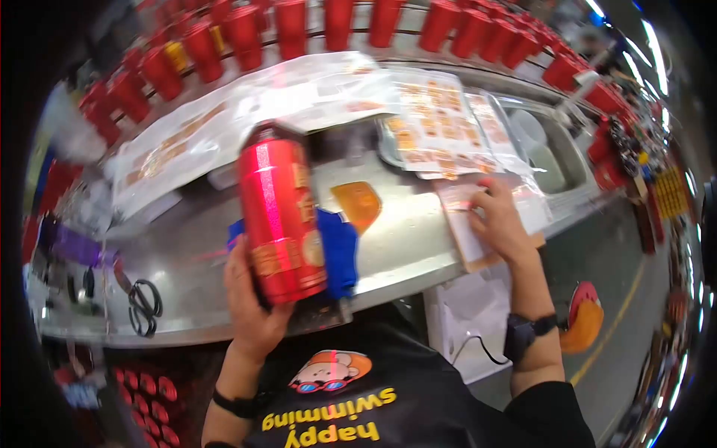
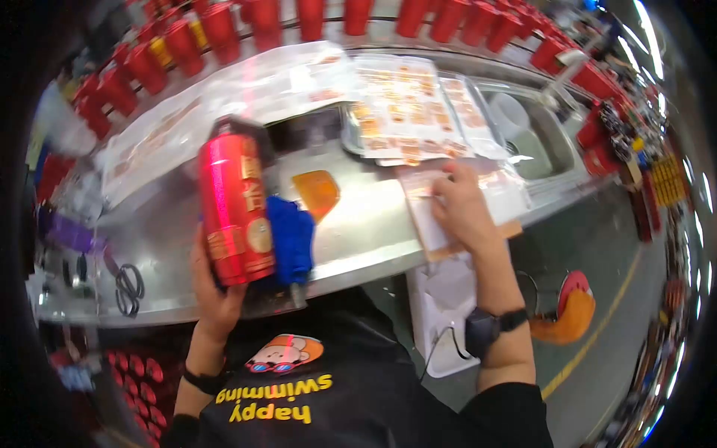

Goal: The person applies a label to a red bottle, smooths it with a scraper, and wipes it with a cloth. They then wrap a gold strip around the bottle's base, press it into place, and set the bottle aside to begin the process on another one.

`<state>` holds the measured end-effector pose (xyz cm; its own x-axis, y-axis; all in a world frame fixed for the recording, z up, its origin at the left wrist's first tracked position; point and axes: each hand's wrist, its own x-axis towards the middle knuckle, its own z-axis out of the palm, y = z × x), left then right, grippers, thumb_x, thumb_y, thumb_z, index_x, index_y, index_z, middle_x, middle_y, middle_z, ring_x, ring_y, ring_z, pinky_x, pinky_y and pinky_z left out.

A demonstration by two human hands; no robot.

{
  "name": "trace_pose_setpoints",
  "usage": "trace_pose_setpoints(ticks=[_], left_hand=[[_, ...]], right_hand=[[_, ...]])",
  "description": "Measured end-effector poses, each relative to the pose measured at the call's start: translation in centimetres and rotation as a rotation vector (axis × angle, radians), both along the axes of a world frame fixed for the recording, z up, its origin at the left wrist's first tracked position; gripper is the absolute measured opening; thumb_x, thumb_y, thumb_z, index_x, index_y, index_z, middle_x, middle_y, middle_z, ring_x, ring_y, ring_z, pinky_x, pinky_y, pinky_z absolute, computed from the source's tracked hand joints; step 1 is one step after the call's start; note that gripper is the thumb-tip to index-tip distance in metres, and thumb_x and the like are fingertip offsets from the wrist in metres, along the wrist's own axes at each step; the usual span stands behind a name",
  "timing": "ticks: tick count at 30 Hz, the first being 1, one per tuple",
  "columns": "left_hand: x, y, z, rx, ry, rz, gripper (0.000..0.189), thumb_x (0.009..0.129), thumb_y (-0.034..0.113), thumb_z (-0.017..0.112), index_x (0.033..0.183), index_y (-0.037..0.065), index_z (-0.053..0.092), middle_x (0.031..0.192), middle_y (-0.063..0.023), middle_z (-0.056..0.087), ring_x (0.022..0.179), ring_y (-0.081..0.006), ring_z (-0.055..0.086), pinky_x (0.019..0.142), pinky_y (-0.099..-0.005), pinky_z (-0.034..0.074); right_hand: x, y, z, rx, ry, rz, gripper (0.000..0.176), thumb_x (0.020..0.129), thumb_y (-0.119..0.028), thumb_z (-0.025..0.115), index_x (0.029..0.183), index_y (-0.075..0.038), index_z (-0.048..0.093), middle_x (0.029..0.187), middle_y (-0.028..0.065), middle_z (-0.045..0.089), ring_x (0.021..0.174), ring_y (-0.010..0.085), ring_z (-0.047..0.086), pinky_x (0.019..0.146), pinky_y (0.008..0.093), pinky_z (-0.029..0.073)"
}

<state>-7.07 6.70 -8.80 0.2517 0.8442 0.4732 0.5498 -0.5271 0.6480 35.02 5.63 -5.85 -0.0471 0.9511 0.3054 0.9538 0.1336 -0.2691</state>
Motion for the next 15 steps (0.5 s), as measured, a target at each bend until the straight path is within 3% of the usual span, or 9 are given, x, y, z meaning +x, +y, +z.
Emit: trace_pose_setpoints(ticks=[3,4,6,8,9,15], left_hand=[[-0.6,0.2,1.3,0.072,0.106,-0.017,0.086,0.083,0.041,0.071,0.145,-0.007,0.033,0.143,-0.0244,0.043,0.130,-0.0438,0.041,0.112,-0.0525,0.027],[-0.8,0.2,1.8,0.107,0.162,-0.006,0.087,0.082,0.041,0.072,0.144,-0.006,0.034,0.142,-0.0240,0.043,0.129,-0.0436,0.041,0.112,-0.0536,0.026],[-0.9,0.0,2.4,0.128,0.192,0.020,0.087,0.082,0.046,0.071,0.143,-0.005,0.037,0.137,-0.0232,0.049,0.128,-0.0425,0.043,0.111,-0.0574,0.023],[-0.7,0.0,3.2,0.151,0.252,0.027,0.087,0.081,0.047,0.071,0.143,-0.004,0.039,0.135,-0.0228,0.052,0.128,-0.0419,0.043,0.111,-0.0589,0.022],[-0.7,0.0,3.7,0.157,0.258,0.032,0.087,0.079,0.047,0.073,0.142,-0.004,0.041,0.132,-0.0225,0.054,0.127,-0.0405,0.044,0.111,-0.0609,0.020],[-0.4,-0.2,4.7,0.220,0.326,0.054,0.086,0.077,0.044,0.074,0.141,-0.004,0.043,0.129,-0.0226,0.055,0.125,-0.0387,0.045,0.111,-0.0610,0.018]], right_hand=[[-1.4,-0.5,1.0,0.023,0.115,0.017,0.012,0.074,-0.001,0.066,0.085,-0.002,0.060,0.117,0.0196,0.056,0.113,0.0388,0.051,0.099,0.0441,0.041],[-1.7,-0.5,1.3,0.056,0.132,0.071,0.010,0.076,-0.002,0.065,0.083,-0.003,0.060,0.117,0.0162,0.057,0.106,0.0317,0.055,0.088,0.0377,0.045],[-4.9,-0.9,3.7,-0.127,0.386,-0.016,0.008,0.077,-0.002,0.066,0.083,-0.003,0.060,0.116,0.0127,0.057,0.097,0.0210,0.057,0.074,0.0291,0.046],[-7.4,-1.1,4.6,-0.099,0.474,0.109,0.008,0.077,-0.003,0.067,0.082,-0.004,0.061,0.117,0.0096,0.057,0.089,0.0133,0.055,0.065,0.0240,0.042],[-9.2,-1.3,5.0,-0.124,0.627,0.122,0.008,0.077,-0.003,0.067,0.083,-0.004,0.062,0.118,0.0098,0.057,0.087,0.0124,0.054,0.068,0.0249,0.042],[-16.8,-1.5,7.9,-0.180,0.778,0.447,0.008,0.078,-0.003,0.067,0.086,-0.005,0.064,0.119,0.0119,0.056,0.090,0.0125,0.054,0.073,0.0254,0.043]])
